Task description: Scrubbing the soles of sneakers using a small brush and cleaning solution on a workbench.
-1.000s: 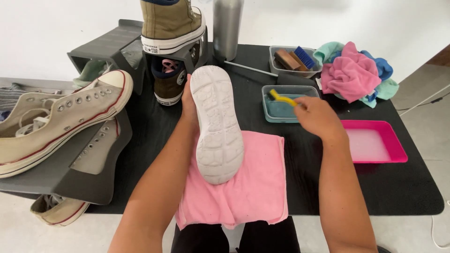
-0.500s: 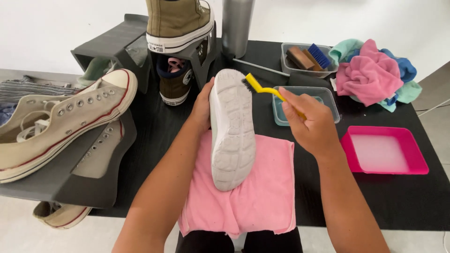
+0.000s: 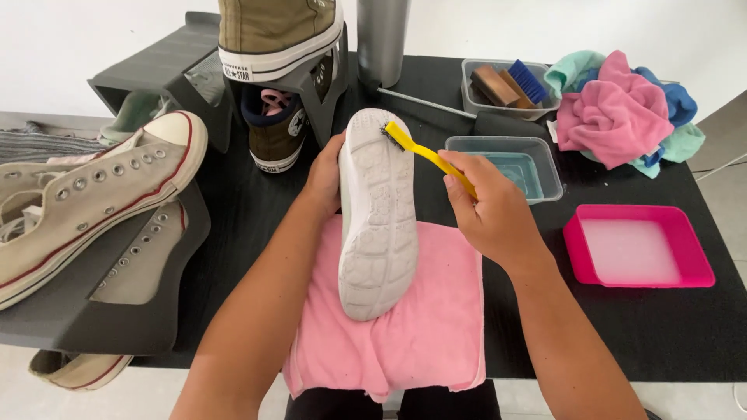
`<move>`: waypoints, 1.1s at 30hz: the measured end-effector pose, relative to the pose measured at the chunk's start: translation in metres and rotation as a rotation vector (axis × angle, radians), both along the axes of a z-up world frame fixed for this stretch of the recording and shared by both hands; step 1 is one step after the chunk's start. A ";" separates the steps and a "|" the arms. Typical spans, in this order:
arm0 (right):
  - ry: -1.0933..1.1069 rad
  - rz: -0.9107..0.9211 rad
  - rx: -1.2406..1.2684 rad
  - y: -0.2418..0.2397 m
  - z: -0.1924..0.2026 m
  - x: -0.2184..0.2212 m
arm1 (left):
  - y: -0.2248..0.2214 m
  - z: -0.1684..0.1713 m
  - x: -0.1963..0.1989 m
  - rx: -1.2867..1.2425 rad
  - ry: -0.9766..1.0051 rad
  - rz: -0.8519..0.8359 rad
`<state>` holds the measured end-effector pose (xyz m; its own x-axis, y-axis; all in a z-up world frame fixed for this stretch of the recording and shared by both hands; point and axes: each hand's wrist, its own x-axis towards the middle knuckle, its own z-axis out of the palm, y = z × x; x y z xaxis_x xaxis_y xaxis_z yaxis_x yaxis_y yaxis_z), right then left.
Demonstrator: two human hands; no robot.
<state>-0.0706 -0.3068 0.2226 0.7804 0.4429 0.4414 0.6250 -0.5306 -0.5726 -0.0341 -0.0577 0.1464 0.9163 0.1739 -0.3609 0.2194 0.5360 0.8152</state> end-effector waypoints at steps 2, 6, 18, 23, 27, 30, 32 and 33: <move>-0.023 -0.015 0.024 0.000 0.000 -0.001 | 0.004 -0.009 0.003 0.014 0.007 -0.002; -0.093 -0.105 0.050 0.000 0.001 -0.004 | 0.005 -0.004 0.002 0.027 0.023 0.000; -0.005 0.049 0.177 -0.012 -0.008 0.003 | 0.019 -0.055 0.029 0.045 0.046 0.011; -0.144 -0.028 0.192 -0.001 -0.010 0.009 | 0.014 -0.046 0.027 0.059 0.037 0.003; -0.115 0.080 0.175 -0.003 -0.002 0.005 | 0.008 -0.011 0.007 0.073 0.065 0.015; -0.034 0.120 0.168 -0.009 -0.005 0.000 | 0.008 -0.020 0.014 0.044 0.059 0.024; -0.104 0.053 0.165 -0.008 -0.003 0.006 | 0.007 -0.009 0.009 0.071 0.063 0.004; -0.169 -0.014 0.155 -0.010 -0.002 0.008 | 0.005 -0.006 0.006 0.092 0.071 -0.015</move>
<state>-0.0629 -0.3166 0.2202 0.6949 0.3493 0.6286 0.7125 -0.4532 -0.5358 -0.0283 -0.0524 0.1405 0.8916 0.1957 -0.4083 0.2858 0.4561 0.8428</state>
